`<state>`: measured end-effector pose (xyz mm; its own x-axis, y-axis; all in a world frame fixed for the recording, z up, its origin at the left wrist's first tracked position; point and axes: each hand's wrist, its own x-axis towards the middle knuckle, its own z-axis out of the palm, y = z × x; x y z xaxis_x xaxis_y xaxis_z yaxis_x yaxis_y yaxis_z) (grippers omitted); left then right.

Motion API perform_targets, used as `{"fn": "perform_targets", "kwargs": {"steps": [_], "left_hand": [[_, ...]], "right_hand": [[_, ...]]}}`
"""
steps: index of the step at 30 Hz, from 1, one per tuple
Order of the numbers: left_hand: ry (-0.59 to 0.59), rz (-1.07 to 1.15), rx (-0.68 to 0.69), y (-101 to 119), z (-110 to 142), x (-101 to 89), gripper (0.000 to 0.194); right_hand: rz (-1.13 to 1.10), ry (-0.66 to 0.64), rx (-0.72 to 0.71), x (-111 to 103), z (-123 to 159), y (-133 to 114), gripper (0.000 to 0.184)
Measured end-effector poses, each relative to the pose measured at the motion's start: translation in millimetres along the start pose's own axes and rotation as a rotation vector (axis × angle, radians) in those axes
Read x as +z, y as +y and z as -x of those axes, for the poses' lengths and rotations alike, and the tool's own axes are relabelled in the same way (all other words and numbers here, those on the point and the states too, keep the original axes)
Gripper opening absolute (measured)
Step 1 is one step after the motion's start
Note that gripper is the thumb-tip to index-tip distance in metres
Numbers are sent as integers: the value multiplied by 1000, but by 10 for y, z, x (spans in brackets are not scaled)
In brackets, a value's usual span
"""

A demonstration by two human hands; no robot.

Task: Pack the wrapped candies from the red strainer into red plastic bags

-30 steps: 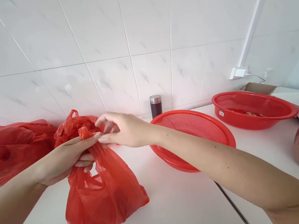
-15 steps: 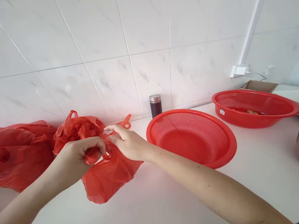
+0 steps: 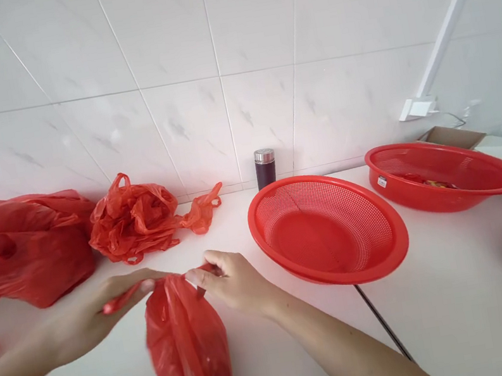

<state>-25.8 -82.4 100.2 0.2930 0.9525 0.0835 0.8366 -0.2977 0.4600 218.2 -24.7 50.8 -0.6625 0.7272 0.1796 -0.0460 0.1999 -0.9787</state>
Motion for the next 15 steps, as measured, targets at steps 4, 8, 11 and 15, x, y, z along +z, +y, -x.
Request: {"fn": "perform_targets", "kwargs": {"steps": [4, 8, 11, 15], "left_hand": [[-147, 288, -381, -443, 327, 35, 43], [-112, 451, -464, -515, 373, 187, 48], [11, 500, -415, -419, 208, 338, 49], [278, 200, -314, -357, -116, 587, 47]], "right_hand": [[-90, 158, 110, -80, 120, 319, 38], [-109, 347, 125, -103, 33, 499, 37], [87, 352, 105, 22, -63, 579, 39], [337, 324, 135, 223, -179, 753, 35]]}}
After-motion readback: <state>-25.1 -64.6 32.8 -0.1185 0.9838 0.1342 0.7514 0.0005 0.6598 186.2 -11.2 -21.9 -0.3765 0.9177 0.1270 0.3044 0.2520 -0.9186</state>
